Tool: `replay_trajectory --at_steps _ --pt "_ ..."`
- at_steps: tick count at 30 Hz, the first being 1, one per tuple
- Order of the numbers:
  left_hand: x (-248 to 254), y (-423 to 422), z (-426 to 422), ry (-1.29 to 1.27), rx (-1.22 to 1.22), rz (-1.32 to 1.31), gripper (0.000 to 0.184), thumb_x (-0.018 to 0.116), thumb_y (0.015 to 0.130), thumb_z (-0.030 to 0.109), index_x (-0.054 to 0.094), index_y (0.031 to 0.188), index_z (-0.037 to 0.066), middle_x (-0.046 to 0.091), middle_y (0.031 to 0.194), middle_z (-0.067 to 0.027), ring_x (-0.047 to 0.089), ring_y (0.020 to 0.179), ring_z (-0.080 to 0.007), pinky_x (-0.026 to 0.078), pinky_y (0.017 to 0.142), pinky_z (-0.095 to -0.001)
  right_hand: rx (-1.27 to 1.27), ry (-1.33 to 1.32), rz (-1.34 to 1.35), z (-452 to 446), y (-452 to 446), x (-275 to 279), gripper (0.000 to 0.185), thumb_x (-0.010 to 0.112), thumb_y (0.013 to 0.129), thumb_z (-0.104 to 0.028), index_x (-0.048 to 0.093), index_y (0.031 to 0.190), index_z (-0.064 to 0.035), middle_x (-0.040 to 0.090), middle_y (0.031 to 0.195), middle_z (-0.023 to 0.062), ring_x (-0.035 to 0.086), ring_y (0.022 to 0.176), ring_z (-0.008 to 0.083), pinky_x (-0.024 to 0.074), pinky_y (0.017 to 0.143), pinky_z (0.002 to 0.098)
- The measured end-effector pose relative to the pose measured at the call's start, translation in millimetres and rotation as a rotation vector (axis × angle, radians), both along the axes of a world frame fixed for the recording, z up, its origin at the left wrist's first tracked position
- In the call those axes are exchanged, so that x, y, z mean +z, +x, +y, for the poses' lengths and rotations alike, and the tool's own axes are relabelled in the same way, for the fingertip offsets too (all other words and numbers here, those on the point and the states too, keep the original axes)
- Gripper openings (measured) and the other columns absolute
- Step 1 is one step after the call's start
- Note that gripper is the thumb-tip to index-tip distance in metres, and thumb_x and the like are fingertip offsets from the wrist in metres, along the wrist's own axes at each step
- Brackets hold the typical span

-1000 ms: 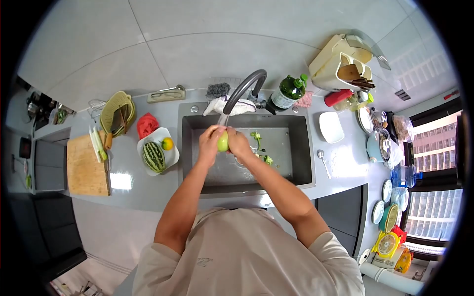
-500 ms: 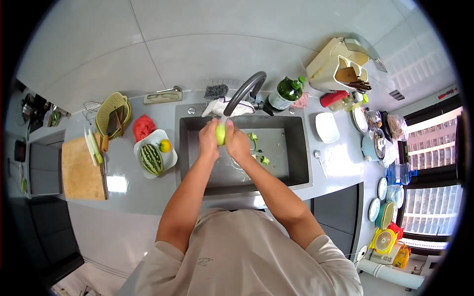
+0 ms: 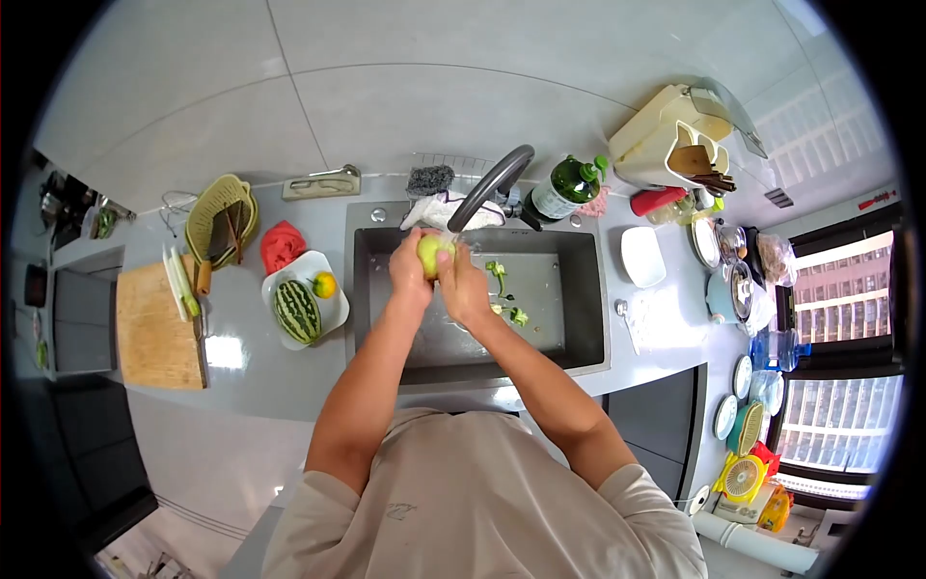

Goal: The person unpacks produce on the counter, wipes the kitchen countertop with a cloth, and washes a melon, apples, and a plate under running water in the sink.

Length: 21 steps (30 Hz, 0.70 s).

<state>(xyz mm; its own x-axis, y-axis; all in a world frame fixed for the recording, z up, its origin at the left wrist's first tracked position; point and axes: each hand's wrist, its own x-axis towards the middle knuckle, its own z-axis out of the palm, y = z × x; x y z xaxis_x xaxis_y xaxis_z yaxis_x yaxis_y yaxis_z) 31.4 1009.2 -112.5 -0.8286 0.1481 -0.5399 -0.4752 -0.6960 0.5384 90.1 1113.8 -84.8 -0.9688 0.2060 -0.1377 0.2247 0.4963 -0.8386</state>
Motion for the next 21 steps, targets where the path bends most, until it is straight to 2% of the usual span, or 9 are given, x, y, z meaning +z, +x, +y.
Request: replay_trajectory --at_steps 1,3,6,8,9,11,15,17,21 --pt "2.8 -0.2 -0.4 0.001 0.001 -0.004 0.029 0.058 0.106 0.033 0.07 0.11 0.008 0.069 0.098 -0.006 0.068 0.089 -0.0182 0.056 0.075 -0.0345 0.044 0.217 0.107 -3.9 5.1 6.5 0.073 0.029 0.108 -0.061 0.055 0.127 0.0037 0.071 0.091 0.0326 0.07 0.086 0.0528 0.0527 0.081 0.0581" --pt "8.5 1.9 2.2 -0.063 -0.062 0.079 0.03 0.056 0.107 0.033 0.069 0.113 0.007 0.069 0.104 -0.0074 0.068 0.095 -0.0203 0.056 0.08 -0.0361 0.036 0.196 0.058 1.4 -0.1 -2.1 0.067 0.029 0.11 -0.058 0.053 0.128 0.0013 0.071 0.095 0.0338 0.067 0.09 0.0559 0.0501 0.083 0.062" --pt "13.5 16.8 9.3 -0.389 -0.027 0.393 0.033 0.056 0.107 0.033 0.07 0.113 0.004 0.068 0.104 -0.0069 0.064 0.094 -0.0172 0.054 0.084 -0.0337 -0.061 0.134 0.158 14.9 -15.1 -11.3 0.064 0.034 0.11 -0.058 0.057 0.116 0.0005 0.07 0.087 0.0298 0.068 0.074 0.0481 0.0511 0.068 0.0547" --pt "12.9 19.9 1.4 -0.711 -0.156 0.627 0.036 0.06 0.105 0.034 0.068 0.117 0.001 0.066 0.105 -0.0052 0.061 0.094 -0.014 0.052 0.083 -0.0309 -0.029 -0.166 -0.276 28.6 -21.9 -3.0 0.06 0.036 0.11 -0.056 0.057 0.108 -0.0008 0.07 0.086 0.0229 0.07 0.074 0.0315 0.0505 0.06 0.0458" --pt "14.2 17.2 -2.1 -0.71 -0.158 0.629 0.036 0.06 0.105 0.034 0.068 0.117 0.001 0.066 0.105 -0.0052 0.061 0.094 -0.014 0.052 0.083 -0.0309 -0.032 -0.167 -0.275 26.3 -20.5 3.4 0.06 0.036 0.11 -0.056 0.057 0.108 -0.0008 0.07 0.086 0.0229 0.07 0.074 0.0315 0.0505 0.06 0.0458" --pt "14.9 11.1 -8.8 -0.319 -0.208 0.389 0.038 0.06 0.105 0.034 0.067 0.12 0.0 0.067 0.109 -0.0055 0.061 0.096 -0.0137 0.051 0.083 -0.0298 -0.15 -0.624 -0.405 17.4 -13.2 13.7 0.056 0.037 0.109 -0.054 0.058 0.102 -0.0021 0.07 0.087 0.0172 0.069 0.076 0.0172 0.0482 0.055 0.037" --pt "6.5 12.6 -1.7 -0.155 -0.085 0.347 0.038 0.057 0.106 0.035 0.067 0.122 0.001 0.068 0.106 -0.0043 0.064 0.087 -0.0136 0.053 0.081 -0.0299 -0.249 -0.836 -0.417 14.1 -4.3 -1.1 0.051 0.039 0.109 -0.051 0.059 0.104 -0.0041 0.07 0.086 0.0187 0.07 0.076 0.0234 0.0508 0.058 0.0428" --pt "0.2 22.5 9.0 -0.239 -0.041 0.376 0.038 0.057 0.106 0.034 0.067 0.123 0.001 0.069 0.106 -0.0043 0.065 0.086 -0.0137 0.054 0.081 -0.03 -0.155 -0.031 0.273 13.4 -2.3 -18.4 0.049 0.037 0.11 -0.05 0.057 0.109 -0.0048 0.069 0.081 0.023 0.07 0.074 0.0375 0.0519 0.063 0.052" --pt "3.6 40.3 22.8 -0.482 -0.024 0.373 0.037 0.059 0.106 0.033 0.069 0.122 0.0 0.07 0.108 -0.0041 0.066 0.09 -0.0136 0.054 0.085 -0.0303 -0.034 0.212 0.103 17.6 2.6 -8.7 0.037 0.039 0.109 -0.042 0.055 0.113 -0.0085 0.069 0.085 0.0296 0.067 0.077 0.0535 0.0508 0.071 0.0618"
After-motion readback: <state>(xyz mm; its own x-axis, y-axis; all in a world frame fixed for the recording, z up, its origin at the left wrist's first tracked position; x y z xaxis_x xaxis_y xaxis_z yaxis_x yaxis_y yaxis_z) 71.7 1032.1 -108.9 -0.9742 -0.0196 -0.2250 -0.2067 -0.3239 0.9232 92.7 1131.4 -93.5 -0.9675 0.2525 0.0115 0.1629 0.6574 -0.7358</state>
